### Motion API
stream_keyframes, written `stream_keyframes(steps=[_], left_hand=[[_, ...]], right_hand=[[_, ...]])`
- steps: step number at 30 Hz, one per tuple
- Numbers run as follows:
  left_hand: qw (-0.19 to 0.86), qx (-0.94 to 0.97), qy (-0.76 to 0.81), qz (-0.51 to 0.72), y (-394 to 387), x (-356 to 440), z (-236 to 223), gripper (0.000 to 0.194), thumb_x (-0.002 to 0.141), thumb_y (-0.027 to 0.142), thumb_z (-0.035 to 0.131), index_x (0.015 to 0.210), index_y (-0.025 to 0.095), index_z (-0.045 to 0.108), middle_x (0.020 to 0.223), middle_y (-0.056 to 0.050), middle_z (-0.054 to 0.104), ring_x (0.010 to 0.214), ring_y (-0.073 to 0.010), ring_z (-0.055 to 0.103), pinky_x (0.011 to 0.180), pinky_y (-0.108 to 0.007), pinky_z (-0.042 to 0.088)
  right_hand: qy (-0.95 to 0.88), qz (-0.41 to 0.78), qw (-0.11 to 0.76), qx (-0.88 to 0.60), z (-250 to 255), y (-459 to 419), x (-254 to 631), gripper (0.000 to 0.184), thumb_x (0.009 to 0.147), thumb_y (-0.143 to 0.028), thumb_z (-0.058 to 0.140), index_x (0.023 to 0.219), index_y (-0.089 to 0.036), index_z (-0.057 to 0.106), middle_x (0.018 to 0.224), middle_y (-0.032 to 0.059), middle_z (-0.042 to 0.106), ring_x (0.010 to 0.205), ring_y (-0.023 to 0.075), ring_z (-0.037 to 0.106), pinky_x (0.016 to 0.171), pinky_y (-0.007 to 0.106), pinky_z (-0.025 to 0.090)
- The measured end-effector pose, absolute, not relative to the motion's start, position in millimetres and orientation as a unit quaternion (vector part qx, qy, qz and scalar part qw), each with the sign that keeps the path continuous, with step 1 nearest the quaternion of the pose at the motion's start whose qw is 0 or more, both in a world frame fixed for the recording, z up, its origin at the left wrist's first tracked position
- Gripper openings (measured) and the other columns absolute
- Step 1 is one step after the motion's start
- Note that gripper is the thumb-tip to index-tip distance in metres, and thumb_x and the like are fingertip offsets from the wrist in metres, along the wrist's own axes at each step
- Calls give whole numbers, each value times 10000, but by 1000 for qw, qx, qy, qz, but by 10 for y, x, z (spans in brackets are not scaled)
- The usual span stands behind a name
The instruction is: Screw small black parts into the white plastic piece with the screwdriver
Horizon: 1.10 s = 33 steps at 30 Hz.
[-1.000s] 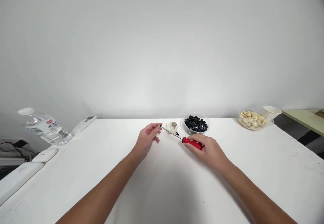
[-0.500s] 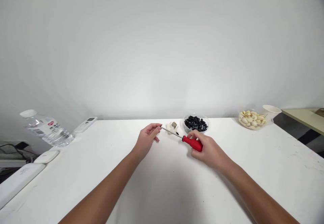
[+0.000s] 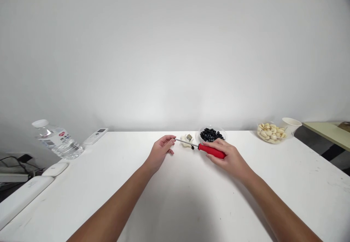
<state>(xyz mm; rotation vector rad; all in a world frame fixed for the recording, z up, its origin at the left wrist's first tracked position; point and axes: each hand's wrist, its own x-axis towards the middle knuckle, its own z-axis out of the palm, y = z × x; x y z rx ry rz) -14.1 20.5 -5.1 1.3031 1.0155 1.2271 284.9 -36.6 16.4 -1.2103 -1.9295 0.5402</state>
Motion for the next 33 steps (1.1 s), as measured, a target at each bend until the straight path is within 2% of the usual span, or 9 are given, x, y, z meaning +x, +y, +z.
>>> stream_keyframes(steps=[5,8,11,14,17,20,27,33], left_hand=[[522,540,418,511,206,-147,-53,373,858,461,766,1117,193,743,1059,-93,619,993,-217,558,653,-265,552],[520,536,420,515,207,-149,-47,386,852,466,769,1121,191,744,1072,-99,627,981,-218,570,655,-269,550],[522,533,422,515,208,-146,-47,395,843,471,775,1118,188,747,1056,-95,635,942,-208,578,655,-272,548],[527,535,423,508,210,-145,-54,394,848,471,772,1120,187,747,1005,-78,634,864,-182,576,658,-278,549],[527,534,424,507,216,-152,-59,382,857,468,764,1126,197,744,1019,-74,634,874,-182,576,655,-276,549],[523,533,426,511,218,-159,-52,377,863,461,761,1131,198,740,1057,-79,634,905,-185,577,660,-270,545],[523,537,421,510,186,-151,-21,372,880,462,747,1133,190,734,1024,-78,619,888,-182,567,670,-272,545],[522,538,416,514,186,-151,-38,352,883,461,748,1128,209,731,1032,-63,624,878,-174,581,682,-270,541]], right_hand=[[-683,332,390,-521,202,-371,2821,255,868,-448,716,993,-230,670,840,7,629,715,179,556,620,277,435],[-656,399,354,-534,208,-344,2832,356,913,-554,640,1032,-226,708,774,7,602,636,161,492,555,268,376],[-656,396,358,-534,212,-325,2833,438,959,-602,542,1033,-214,732,758,15,587,624,156,468,552,272,351],[-648,385,376,-539,208,-328,2815,402,928,-585,583,1007,-213,716,811,30,614,676,176,522,570,273,390],[-654,401,383,-515,178,-326,2814,297,796,-410,740,1014,-229,651,895,19,636,738,186,574,615,272,450],[-670,400,384,-494,146,-308,2849,283,743,-273,732,999,-237,617,888,-5,625,734,171,573,631,267,451],[-664,381,373,-524,289,-360,2914,381,811,-392,742,1168,-261,715,991,38,711,799,222,631,671,310,477],[-688,333,421,-488,293,-357,2913,268,873,-436,709,1059,-249,760,1112,58,703,950,254,631,784,338,463]])
